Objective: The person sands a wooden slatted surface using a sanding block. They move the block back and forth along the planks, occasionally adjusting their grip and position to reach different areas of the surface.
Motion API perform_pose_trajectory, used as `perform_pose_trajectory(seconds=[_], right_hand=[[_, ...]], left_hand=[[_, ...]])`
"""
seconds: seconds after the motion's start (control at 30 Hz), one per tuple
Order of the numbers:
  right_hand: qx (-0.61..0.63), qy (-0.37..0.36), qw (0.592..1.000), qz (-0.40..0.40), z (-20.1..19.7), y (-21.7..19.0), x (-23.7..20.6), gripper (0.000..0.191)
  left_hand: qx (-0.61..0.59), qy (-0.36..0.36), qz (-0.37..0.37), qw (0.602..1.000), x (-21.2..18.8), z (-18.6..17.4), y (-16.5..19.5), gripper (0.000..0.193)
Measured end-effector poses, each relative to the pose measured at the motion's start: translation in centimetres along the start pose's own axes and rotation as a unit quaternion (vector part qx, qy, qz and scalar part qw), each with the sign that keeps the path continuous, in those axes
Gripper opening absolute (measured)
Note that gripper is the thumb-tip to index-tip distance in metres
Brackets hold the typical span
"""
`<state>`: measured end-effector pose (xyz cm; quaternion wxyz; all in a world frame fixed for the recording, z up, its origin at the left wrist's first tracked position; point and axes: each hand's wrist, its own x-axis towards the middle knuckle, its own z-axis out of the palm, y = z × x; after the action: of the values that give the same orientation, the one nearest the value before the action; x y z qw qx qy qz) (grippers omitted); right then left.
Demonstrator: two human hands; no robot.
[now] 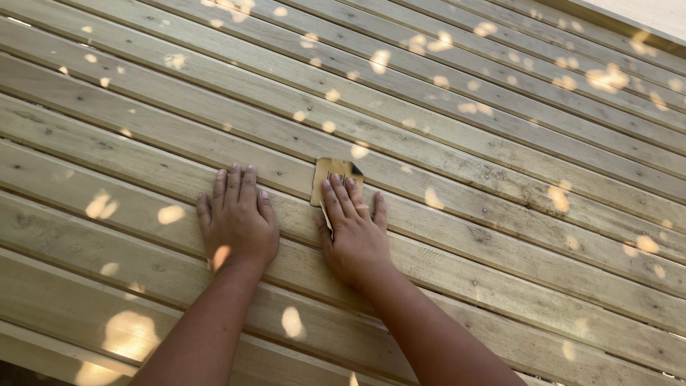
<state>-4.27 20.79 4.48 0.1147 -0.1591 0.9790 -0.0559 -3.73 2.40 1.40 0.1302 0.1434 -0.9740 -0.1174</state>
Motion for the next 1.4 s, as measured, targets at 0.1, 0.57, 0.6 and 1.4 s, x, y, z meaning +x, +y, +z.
perform_pose_trajectory(seconds=[0.1,0.57,0.6,1.4], right_hand=[[-0.160,0.259,0.946,-0.109,2.3,0.0,-7.0,0.062],[0.007,0.015,0.999,-0.041,-0.4,-2.2,2.9,0.063],[0.005,0.019,0.999,-0.042,-0.2,-2.4,2.3,0.063],[-0.103,0.233,0.957,-0.141,4.2,0.4,-10.3,0.062]], left_hand=[[-0.005,0.005,0.002,1.000,-0.1,-0.1,0.1,0.054],[-0.015,0.010,-0.008,1.000,-0.1,-0.2,0.4,0.053],[-0.015,0.008,-0.011,1.000,-0.1,-0.2,0.4,0.052],[-0.008,0.008,-0.010,1.000,-0.3,-1.1,0.9,0.054]])
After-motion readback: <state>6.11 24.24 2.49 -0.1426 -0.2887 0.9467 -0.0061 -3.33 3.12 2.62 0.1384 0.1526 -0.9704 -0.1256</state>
